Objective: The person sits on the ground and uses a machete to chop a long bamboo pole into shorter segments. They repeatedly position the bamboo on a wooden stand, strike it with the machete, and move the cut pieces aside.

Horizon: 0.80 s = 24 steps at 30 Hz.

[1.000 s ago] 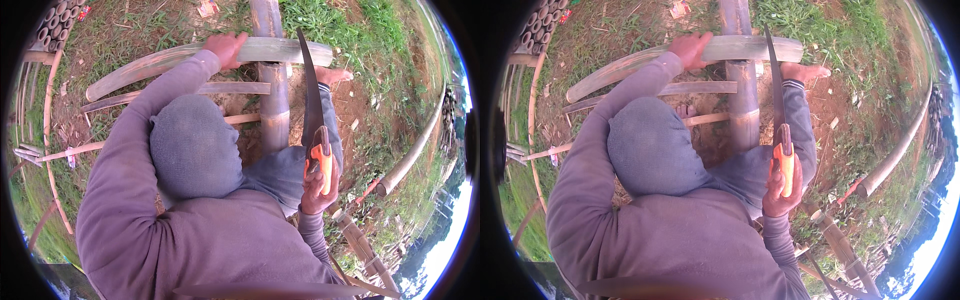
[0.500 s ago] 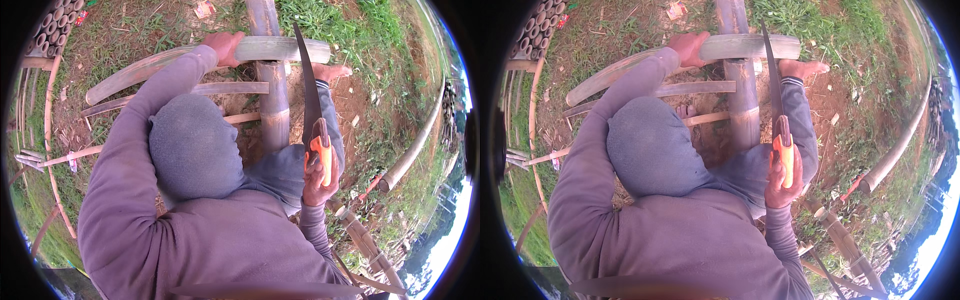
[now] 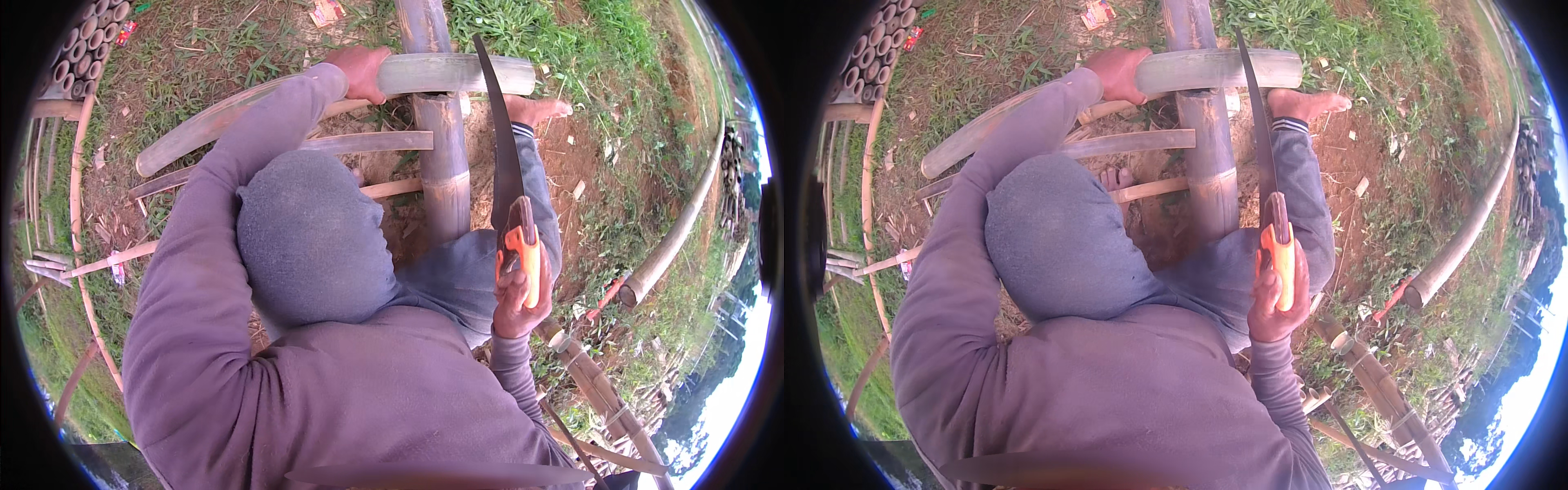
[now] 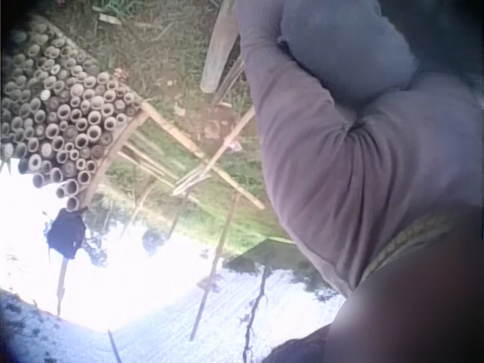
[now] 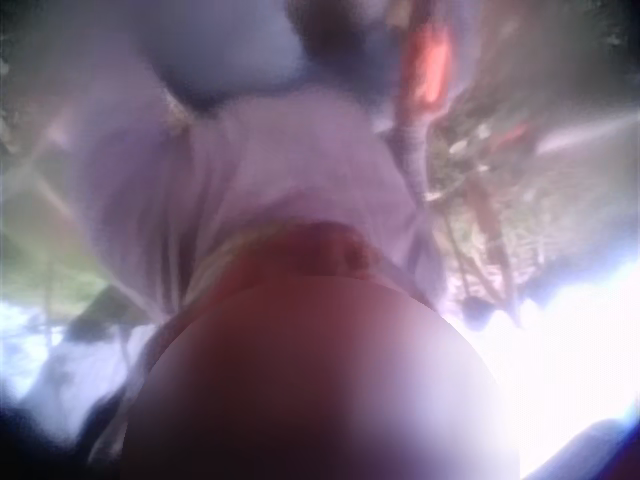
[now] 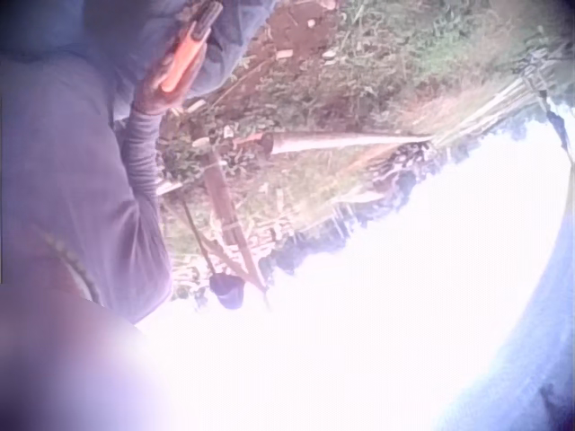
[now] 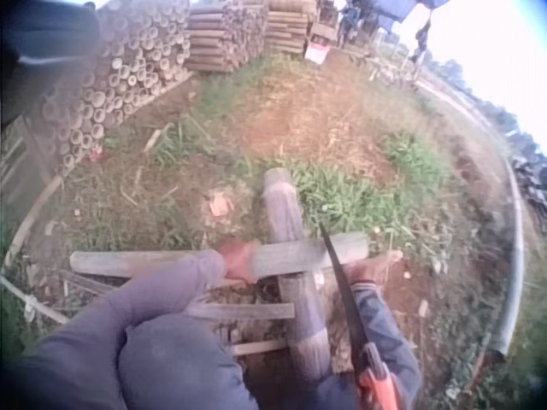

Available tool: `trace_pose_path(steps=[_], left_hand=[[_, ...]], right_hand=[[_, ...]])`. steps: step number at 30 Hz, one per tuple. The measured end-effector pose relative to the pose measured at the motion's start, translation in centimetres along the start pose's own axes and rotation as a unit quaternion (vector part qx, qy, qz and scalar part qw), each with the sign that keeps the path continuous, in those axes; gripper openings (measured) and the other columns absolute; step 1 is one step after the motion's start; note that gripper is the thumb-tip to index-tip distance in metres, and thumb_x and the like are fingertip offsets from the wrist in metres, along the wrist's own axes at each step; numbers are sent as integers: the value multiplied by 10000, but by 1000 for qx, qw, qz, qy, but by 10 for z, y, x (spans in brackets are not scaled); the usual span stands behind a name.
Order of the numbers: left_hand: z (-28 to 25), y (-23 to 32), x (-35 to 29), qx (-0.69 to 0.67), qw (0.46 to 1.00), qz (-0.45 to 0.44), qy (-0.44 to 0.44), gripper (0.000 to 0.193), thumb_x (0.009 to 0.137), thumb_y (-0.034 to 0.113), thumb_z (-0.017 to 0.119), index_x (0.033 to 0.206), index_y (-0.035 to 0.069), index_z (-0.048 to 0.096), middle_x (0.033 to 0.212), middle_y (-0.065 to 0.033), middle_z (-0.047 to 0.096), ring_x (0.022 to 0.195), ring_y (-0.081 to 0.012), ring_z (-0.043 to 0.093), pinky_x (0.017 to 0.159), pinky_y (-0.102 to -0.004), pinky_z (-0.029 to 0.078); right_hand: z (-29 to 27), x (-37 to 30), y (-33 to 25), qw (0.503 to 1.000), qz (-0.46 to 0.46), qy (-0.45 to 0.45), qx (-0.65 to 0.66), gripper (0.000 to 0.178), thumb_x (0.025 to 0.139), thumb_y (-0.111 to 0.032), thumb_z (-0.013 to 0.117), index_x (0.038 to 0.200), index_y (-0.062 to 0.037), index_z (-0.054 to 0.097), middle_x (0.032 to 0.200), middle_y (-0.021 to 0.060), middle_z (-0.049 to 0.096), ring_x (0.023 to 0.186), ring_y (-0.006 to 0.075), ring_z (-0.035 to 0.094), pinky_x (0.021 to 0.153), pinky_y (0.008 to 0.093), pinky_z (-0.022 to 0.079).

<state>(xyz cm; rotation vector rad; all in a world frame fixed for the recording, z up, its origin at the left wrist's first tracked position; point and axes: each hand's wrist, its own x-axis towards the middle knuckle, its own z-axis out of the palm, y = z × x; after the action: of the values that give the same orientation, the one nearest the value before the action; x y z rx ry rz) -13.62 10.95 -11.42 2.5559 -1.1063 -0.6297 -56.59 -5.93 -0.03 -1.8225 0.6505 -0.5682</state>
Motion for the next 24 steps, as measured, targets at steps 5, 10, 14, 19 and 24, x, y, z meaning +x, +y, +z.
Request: trace_pose_path(steps=[5, 10, 14, 19, 24], left_hand=[[-1, 2, 3, -15, 999, 4, -35, 830, 667, 394, 907, 1388, 103, 619, 1145, -197, 767, 1072, -404, 737, 911, -513, 580], [-5, -4, 9, -43, 998, 22, -40, 792, 654, 381, 908, 1342, 89, 647, 1140, -191, 769, 1061, -386, 742, 911, -490, 581], [-13, -9, 13, -44, 998, 0, -49, 783, 639, 371, 917, 1320, 81, 661, 1148, -191, 771, 1069, -370, 744, 925, -471, 577], [-4, -18, 23, -75, 993, 27, -83, 797, 624, 367, 929, 1316, 70, 668, 1154, -195, 772, 1077, -368, 741, 945, -459, 568], [-6, -13, 26, -98, 988, 49, -107, 860, 650, 401, 928, 1386, 73, 626, 1232, -182, 743, 1137, -385, 719, 987, -481, 557]], right_hand=[[51, 63, 28, 992, -18, 34, 124, 512, 1103, -231, 640, 1485, 96, 549, 1432, 209, 642, 1213, 260, 687, 977, 363, 626], [95, 147, 22, 998, -51, 16, -26, 434, 1066, -156, 691, 1442, 53, 625, 1242, 145, 758, 1116, 173, 697, 922, 318, 579], [34, 53, 2, 999, 0, -7, -39, 527, 1085, -266, 651, 1483, 71, 576, 1328, 186, 720, 1193, 241, 704, 881, 332, 622], [6, 8, 16, 1000, -9, 8, -1, 594, 1090, -306, 627, 1486, 126, 528, 1440, 243, 636, 1275, 318, 683, 946, 390, 646], [81, 145, 32, 999, -38, 25, 14, 419, 1072, -146, 666, 1425, 77, 622, 1289, 159, 718, 1129, 197, 701, 932, 337, 598]])
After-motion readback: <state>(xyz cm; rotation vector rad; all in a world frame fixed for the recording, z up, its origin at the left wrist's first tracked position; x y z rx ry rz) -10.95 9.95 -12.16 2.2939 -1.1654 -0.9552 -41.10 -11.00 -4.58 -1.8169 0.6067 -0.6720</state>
